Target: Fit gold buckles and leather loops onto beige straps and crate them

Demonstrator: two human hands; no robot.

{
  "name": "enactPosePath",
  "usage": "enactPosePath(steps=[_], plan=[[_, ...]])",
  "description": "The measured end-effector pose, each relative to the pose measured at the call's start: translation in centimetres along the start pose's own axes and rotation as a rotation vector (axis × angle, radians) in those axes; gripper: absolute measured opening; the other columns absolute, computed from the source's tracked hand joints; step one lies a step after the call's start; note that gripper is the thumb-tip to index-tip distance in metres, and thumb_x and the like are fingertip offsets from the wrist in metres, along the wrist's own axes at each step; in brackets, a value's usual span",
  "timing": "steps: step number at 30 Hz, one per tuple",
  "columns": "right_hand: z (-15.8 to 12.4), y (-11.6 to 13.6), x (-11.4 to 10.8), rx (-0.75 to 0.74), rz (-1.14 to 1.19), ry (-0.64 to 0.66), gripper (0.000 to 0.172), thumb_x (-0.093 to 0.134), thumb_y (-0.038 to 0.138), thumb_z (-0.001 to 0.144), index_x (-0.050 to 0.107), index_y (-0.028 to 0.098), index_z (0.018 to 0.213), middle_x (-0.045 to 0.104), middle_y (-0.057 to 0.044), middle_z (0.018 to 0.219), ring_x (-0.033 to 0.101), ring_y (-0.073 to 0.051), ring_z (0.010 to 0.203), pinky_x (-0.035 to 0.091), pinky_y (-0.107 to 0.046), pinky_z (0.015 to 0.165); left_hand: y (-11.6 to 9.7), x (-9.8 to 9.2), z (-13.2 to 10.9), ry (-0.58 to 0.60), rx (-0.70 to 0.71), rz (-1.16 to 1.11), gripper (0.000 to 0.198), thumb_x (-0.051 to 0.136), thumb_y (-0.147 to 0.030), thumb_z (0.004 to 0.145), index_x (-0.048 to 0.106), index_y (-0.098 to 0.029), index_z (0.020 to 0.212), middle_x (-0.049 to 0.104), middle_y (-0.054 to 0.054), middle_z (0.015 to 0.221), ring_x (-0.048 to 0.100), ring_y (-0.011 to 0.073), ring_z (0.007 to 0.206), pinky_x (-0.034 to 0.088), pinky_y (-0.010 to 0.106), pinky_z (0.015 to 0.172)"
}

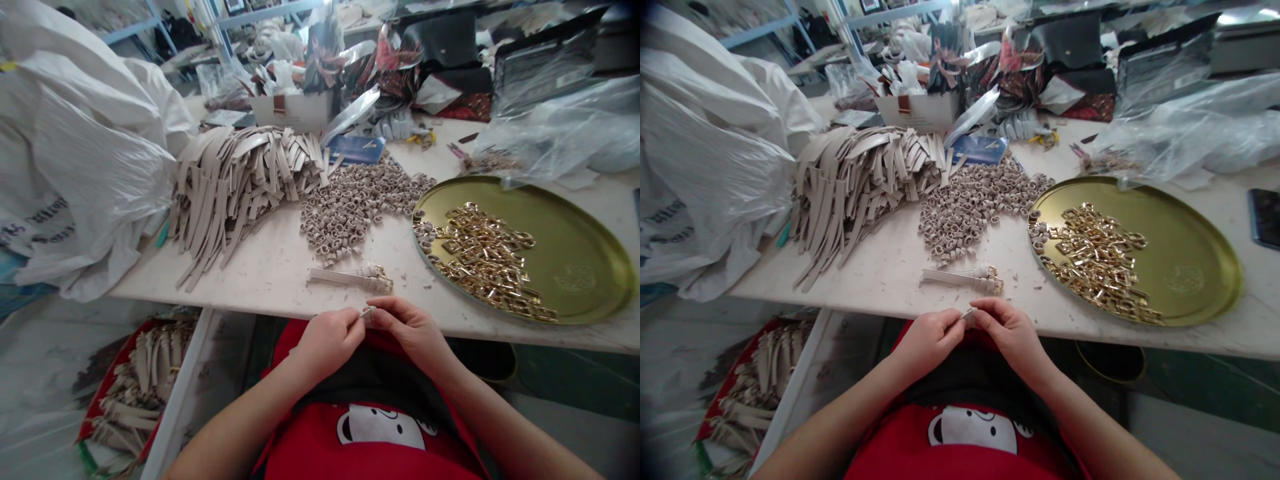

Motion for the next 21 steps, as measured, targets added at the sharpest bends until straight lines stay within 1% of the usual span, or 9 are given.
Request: enactPosePath(steps=[3, 5, 8, 11, 12, 16, 17, 19, 21], plan=[[-0.8, 0.4, 0.0, -0.222, -0.265, -0.004, 0.015, 0.062, 0.032, 0.073, 0.069, 0.026, 0.086, 0.069, -0.004, 0.084, 0.062, -0.022, 0.081, 0.048, -0.037, 0.078, -0.5, 0.0, -0.4, 0.007, 0.032, 0.068, 0.029, 0.038, -0.03, 0.087, 0.058, -0.019, 0.069, 0.061, 0.003, 0.064, 0.051, 0.015, 0.057, 0.029, 0.024, 0.054], [-1.2, 0.4, 0.0, -0.262, -0.318, 0.021, 0.016, 0.06, 0.03, 0.074, 0.069, 0.027, 0.087, 0.07, -0.004, 0.087, 0.062, -0.022, 0.083, 0.048, -0.038, 0.079, -0.7, -0.1, -0.8, 0.01, 0.048, 0.052, 0.028, 0.038, -0.029, 0.087, 0.058, -0.019, 0.071, 0.062, 0.004, 0.067, 0.052, 0.0155, 0.06, 0.03, 0.024, 0.055], [-1.7, 0.3, -0.1, -0.141, -0.2, 0.034, 0.02, 0.062, 0.034, 0.073, 0.067, 0.025, 0.091, 0.069, -0.003, 0.085, 0.063, -0.021, 0.077, 0.05, -0.035, 0.073, -0.8, -0.3, -1.5, 0.066, 0.043, -0.081, 0.029, 0.036, -0.03, 0.088, 0.056, -0.018, 0.07, 0.061, 0.003, 0.066, 0.053, 0.0148, 0.061, 0.031, 0.023, 0.055], [-2.3, 0.3, 0.0, -0.035, -0.032, 0.003, 0.025, 0.066, 0.039, 0.069, 0.066, 0.022, 0.087, 0.068, -0.001, 0.077, 0.061, -0.017, 0.069, 0.049, -0.032, 0.068, -1.0, -0.5, -2.4, 0.134, 0.012, -0.166, 0.031, 0.036, -0.032, 0.088, 0.054, -0.018, 0.067, 0.057, 0.0, 0.059, 0.05, 0.0131, 0.055, 0.03, 0.022, 0.053], [-2.5, 0.2, 0.2, -0.013, 0.02, 0.002, 0.026, 0.068, 0.04, 0.068, 0.066, 0.022, 0.086, 0.068, -0.001, 0.076, 0.061, -0.016, 0.067, 0.049, -0.031, 0.067, -1.0, -0.6, -2.6, 0.131, 0.002, -0.164, 0.032, 0.035, -0.032, 0.088, 0.053, -0.018, 0.066, 0.056, -0.001, 0.057, 0.05, 0.0128, 0.054, 0.03, 0.022, 0.053], [-3.3, 0.0, 1.3, 0.04, 0.178, 0.048, 0.028, 0.071, 0.039, 0.064, 0.065, 0.019, 0.083, 0.065, 0.001, 0.072, 0.058, -0.014, 0.066, 0.047, -0.028, 0.068, -1.5, -0.5, -3.2, 0.046, -0.024, -0.146, 0.033, 0.035, -0.032, 0.088, 0.05, -0.017, 0.063, 0.053, 0.0, 0.057, 0.048, 0.0124, 0.054, 0.029, 0.023, 0.052], [-3.5, -0.1, 1.4, 0.043, 0.196, 0.054, 0.028, 0.072, 0.039, 0.064, 0.065, 0.019, 0.081, 0.064, 0.001, 0.071, 0.058, -0.013, 0.066, 0.046, -0.027, 0.068, -1.5, -0.4, -3.3, 0.055, -0.027, -0.165, 0.033, 0.034, -0.033, 0.088, 0.049, -0.017, 0.063, 0.054, 0.0, 0.058, 0.049, 0.0122, 0.055, 0.03, 0.023, 0.052], [-3.7, -0.1, 1.4, 0.052, 0.217, 0.048, 0.028, 0.074, 0.038, 0.062, 0.064, 0.017, 0.079, 0.063, 0.001, 0.068, 0.056, -0.012, 0.065, 0.045, -0.026, 0.067, -1.4, -0.1, -3.7, 0.137, -0.032, -0.234, 0.031, 0.034, -0.034, 0.088, 0.051, -0.017, 0.069, 0.056, 0.0, 0.062, 0.05, 0.0118, 0.055, 0.032, 0.022, 0.053], [-3.8, -0.1, 1.2, 0.066, 0.236, 0.034, 0.03, 0.074, 0.039, 0.062, 0.063, 0.016, 0.078, 0.061, 0.002, 0.066, 0.054, -0.011, 0.062, 0.043, -0.025, 0.063, -1.0, 0.3, -4.1, 0.233, -0.05, -0.298, 0.028, 0.033, -0.035, 0.088, 0.052, -0.017, 0.08, 0.056, -0.001, 0.064, 0.05, 0.011, 0.053, 0.033, 0.021, 0.051]])
Point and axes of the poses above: each hand's wrist, its own z-axis towards the middle knuckle, its own x-axis out of the palm, y = z × x, the point moved 2 cm from there along z, towards the middle knuckle
